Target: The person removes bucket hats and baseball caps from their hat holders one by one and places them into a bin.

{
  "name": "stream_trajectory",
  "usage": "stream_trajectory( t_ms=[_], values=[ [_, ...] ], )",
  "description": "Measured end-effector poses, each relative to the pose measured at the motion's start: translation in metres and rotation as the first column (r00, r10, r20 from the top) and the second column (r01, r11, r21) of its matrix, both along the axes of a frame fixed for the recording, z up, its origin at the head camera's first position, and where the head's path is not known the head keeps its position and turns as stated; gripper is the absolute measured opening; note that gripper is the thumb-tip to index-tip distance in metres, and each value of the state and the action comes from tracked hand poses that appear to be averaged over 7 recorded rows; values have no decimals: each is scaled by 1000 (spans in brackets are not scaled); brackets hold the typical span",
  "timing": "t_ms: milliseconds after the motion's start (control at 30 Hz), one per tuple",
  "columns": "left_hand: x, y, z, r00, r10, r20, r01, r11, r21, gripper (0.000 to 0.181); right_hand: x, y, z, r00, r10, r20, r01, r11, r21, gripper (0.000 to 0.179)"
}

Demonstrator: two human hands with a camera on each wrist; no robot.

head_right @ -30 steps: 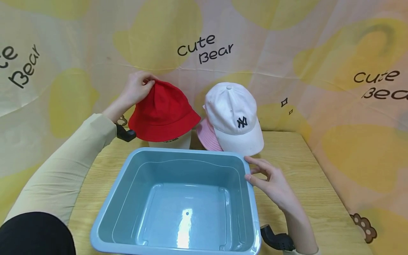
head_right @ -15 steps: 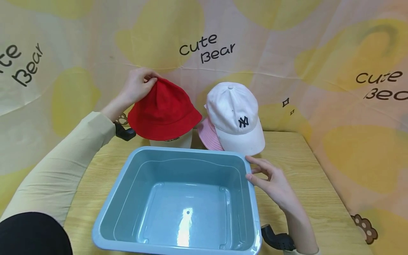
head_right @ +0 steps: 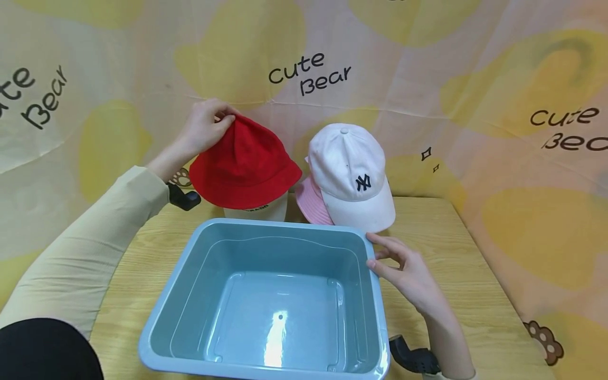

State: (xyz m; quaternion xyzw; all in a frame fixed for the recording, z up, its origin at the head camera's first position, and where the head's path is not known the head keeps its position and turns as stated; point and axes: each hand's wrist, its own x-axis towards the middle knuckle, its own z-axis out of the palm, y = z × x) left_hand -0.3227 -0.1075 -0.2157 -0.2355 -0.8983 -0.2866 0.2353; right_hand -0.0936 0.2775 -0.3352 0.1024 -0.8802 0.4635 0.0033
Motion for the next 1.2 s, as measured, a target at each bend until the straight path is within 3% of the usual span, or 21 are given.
stream_trajectory(
  t_ms=[667, 900, 1200],
  values=[
    [2, 1, 7, 998, 17, -56, -13, 997, 72, 24, 0, 2, -1, 1000, 18, -22, -18, 1000, -8, 48],
    [4, 2, 18, 996, 30, -80, -22, 994, 106, 24, 0, 2, -1, 1000, 20, -21, -21, 1000, -12, 48],
    [14, 2, 27, 996, 23, -83, -16, 997, 75, 24, 1, 1, -1, 999, 25, -25, -26, 999, -33, 48]
  ],
)
